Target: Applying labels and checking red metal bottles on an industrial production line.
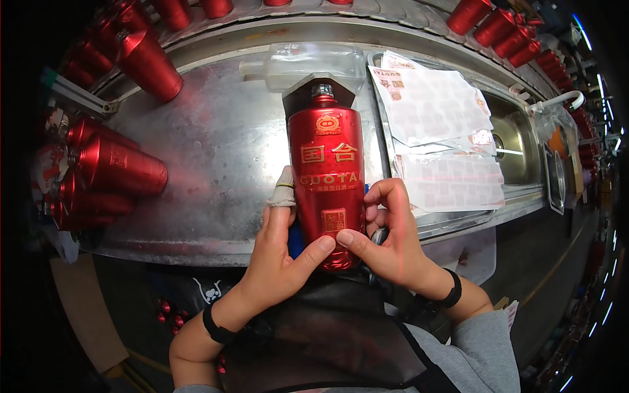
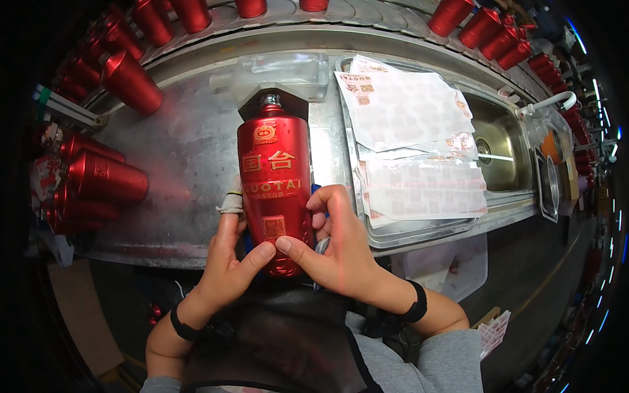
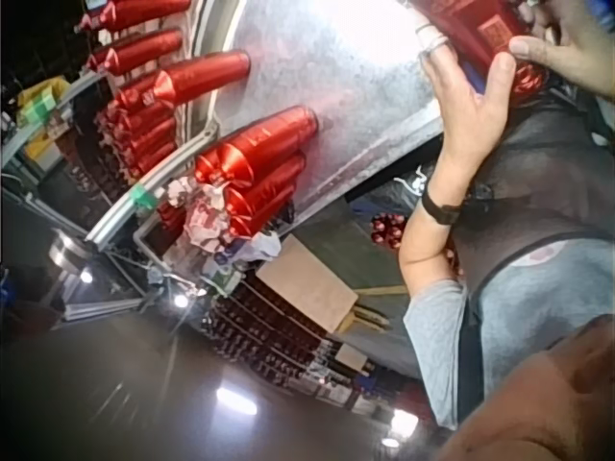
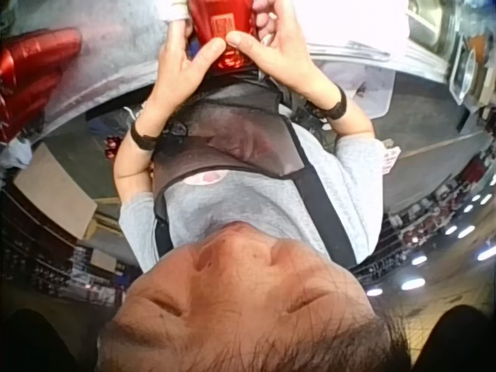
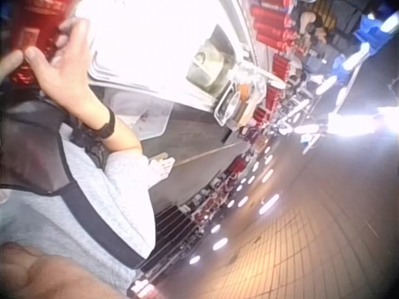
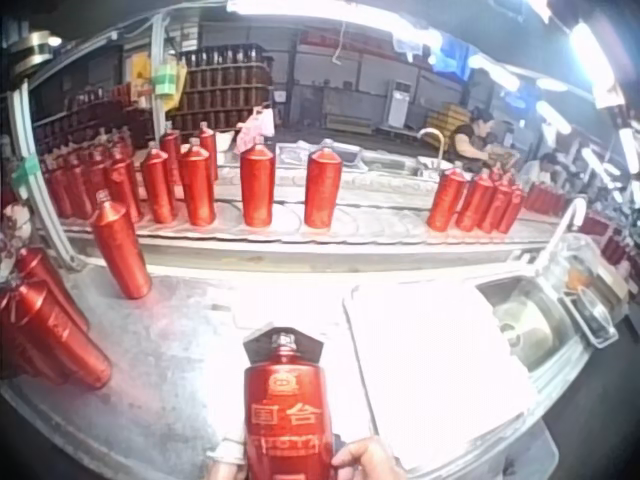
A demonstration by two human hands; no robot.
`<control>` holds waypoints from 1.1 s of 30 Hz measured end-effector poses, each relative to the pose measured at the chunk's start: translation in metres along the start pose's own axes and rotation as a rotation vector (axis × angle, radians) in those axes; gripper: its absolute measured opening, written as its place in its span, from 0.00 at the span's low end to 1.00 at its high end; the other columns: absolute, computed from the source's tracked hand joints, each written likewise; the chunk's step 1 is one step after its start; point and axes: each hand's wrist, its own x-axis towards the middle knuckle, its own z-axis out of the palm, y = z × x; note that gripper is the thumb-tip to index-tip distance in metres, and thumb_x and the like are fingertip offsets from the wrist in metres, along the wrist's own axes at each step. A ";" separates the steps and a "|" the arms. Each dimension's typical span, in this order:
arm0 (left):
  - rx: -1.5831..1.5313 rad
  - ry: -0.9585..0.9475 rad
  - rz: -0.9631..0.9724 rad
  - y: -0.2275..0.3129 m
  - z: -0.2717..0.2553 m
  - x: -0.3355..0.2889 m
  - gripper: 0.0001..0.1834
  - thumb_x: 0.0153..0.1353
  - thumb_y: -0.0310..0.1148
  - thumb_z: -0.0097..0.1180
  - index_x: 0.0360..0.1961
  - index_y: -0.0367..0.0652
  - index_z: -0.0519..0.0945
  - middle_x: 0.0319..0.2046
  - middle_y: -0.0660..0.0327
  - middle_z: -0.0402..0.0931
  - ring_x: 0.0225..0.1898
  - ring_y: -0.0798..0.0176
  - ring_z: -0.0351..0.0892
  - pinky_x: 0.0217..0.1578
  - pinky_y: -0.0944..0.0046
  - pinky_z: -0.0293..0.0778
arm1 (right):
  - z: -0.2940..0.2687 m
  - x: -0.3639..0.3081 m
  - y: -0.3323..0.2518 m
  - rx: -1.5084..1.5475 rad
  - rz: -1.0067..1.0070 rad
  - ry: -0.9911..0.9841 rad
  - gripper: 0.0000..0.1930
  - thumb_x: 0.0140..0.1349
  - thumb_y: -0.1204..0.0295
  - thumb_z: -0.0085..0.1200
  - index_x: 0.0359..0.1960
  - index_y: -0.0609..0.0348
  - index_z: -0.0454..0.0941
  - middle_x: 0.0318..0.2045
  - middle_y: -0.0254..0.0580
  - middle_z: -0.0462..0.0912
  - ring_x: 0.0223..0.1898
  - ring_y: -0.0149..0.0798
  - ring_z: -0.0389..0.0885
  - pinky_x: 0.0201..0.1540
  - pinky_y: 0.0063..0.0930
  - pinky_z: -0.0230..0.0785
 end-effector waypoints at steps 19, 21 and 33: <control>-0.004 0.014 0.062 0.000 0.001 0.004 0.52 0.62 0.37 0.64 0.75 0.29 0.42 0.68 0.41 0.55 0.69 0.50 0.63 0.67 0.55 0.60 | -0.003 0.004 -0.002 0.043 0.074 -0.001 0.29 0.54 0.64 0.73 0.46 0.57 0.63 0.36 0.32 0.65 0.34 0.22 0.62 0.33 0.18 0.62; -0.106 0.034 0.000 0.005 0.005 0.005 0.52 0.62 0.36 0.65 0.75 0.29 0.42 0.68 0.42 0.55 0.68 0.50 0.64 0.66 0.55 0.61 | 0.000 0.006 -0.004 0.036 0.090 0.026 0.28 0.54 0.64 0.73 0.45 0.56 0.64 0.34 0.31 0.65 0.34 0.22 0.62 0.32 0.18 0.61; -0.036 0.046 -0.002 -0.002 0.004 0.000 0.53 0.62 0.39 0.65 0.75 0.29 0.42 0.67 0.41 0.56 0.66 0.49 0.66 0.66 0.55 0.62 | 0.001 0.011 -0.004 -0.156 0.031 0.061 0.29 0.50 0.60 0.74 0.41 0.55 0.63 0.31 0.29 0.64 0.31 0.24 0.60 0.31 0.21 0.59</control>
